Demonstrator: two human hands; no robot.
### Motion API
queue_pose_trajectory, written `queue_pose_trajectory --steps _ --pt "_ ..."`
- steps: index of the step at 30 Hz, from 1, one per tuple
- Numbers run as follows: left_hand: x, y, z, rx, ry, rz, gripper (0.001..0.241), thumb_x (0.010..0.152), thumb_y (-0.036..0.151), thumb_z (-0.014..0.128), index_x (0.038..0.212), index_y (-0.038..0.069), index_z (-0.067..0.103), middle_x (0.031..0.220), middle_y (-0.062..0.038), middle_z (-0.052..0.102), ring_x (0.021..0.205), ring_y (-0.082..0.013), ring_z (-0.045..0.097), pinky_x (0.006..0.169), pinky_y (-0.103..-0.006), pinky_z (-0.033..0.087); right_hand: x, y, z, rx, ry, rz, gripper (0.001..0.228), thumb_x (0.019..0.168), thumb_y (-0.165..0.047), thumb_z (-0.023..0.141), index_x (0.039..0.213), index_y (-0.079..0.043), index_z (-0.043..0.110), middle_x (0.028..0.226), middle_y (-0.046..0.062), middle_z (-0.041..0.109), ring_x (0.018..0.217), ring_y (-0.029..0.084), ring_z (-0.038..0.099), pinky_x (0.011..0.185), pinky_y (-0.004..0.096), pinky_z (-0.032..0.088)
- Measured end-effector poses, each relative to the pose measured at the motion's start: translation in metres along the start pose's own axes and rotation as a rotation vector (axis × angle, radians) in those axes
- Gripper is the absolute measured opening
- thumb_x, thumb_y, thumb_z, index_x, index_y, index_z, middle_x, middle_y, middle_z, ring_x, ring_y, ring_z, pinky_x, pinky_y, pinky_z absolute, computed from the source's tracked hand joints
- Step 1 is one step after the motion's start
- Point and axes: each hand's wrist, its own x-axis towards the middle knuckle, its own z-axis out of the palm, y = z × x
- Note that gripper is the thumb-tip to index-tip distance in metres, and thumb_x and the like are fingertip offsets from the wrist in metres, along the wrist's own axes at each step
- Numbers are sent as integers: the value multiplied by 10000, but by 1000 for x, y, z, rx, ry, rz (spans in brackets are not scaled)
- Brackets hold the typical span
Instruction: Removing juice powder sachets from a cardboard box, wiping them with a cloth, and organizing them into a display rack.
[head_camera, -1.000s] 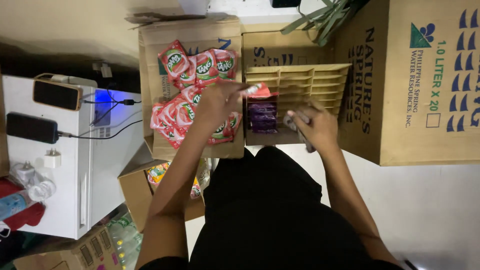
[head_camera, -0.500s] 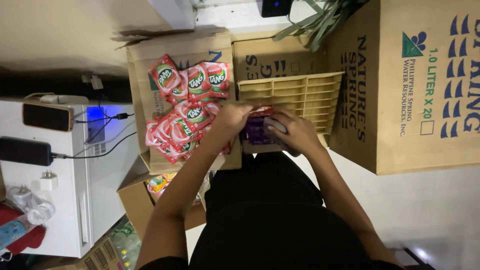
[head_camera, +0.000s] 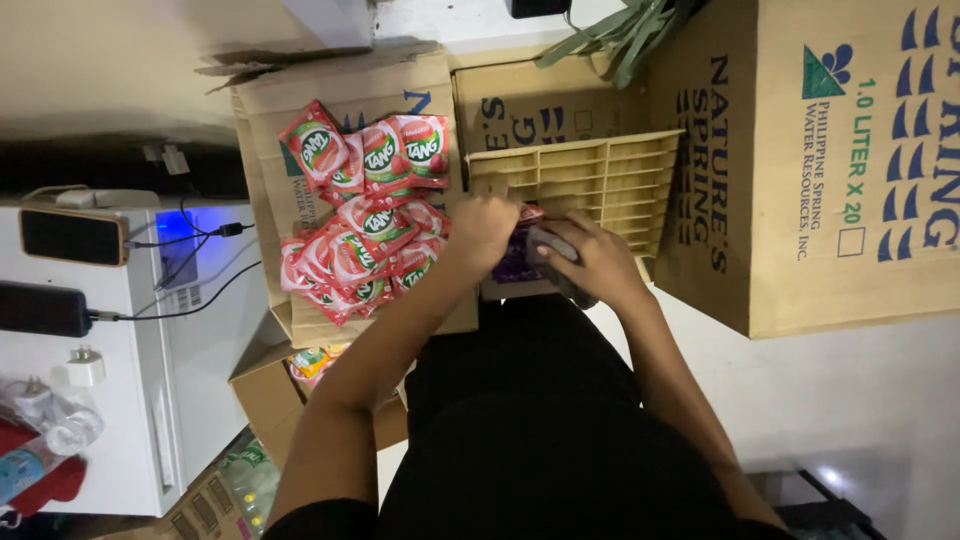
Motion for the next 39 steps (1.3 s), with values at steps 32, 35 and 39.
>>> queue_pose_trajectory --steps 32,35,39 --pt "-186 -122 12 -1029 748 -320 188 1050 192 643 1020 33 548 1064 -140 600 893 -266 546 799 -391 478 18 -127 121 821 500 -72 200 1072 -179 609 1203 -36 656 1138 48 669 1083 144 609 996 287 484" --pt "-194 -104 -10 -1563 803 -405 239 1144 226 554 1085 -2 591 997 -107 587 893 -168 547 898 -376 503 11 -139 122 866 517 -21 205 1070 -193 612 1186 -29 653 1111 51 672 1056 147 605 982 296 488" --pt "-183 -54 -92 -2334 703 -348 442 1072 357 445 1376 41 507 1370 -145 601 1251 -251 629 1101 -442 508 -3 -179 110 547 526 -322 181 1046 -137 643 1183 -19 658 1150 106 659 1110 246 630 1019 359 486"
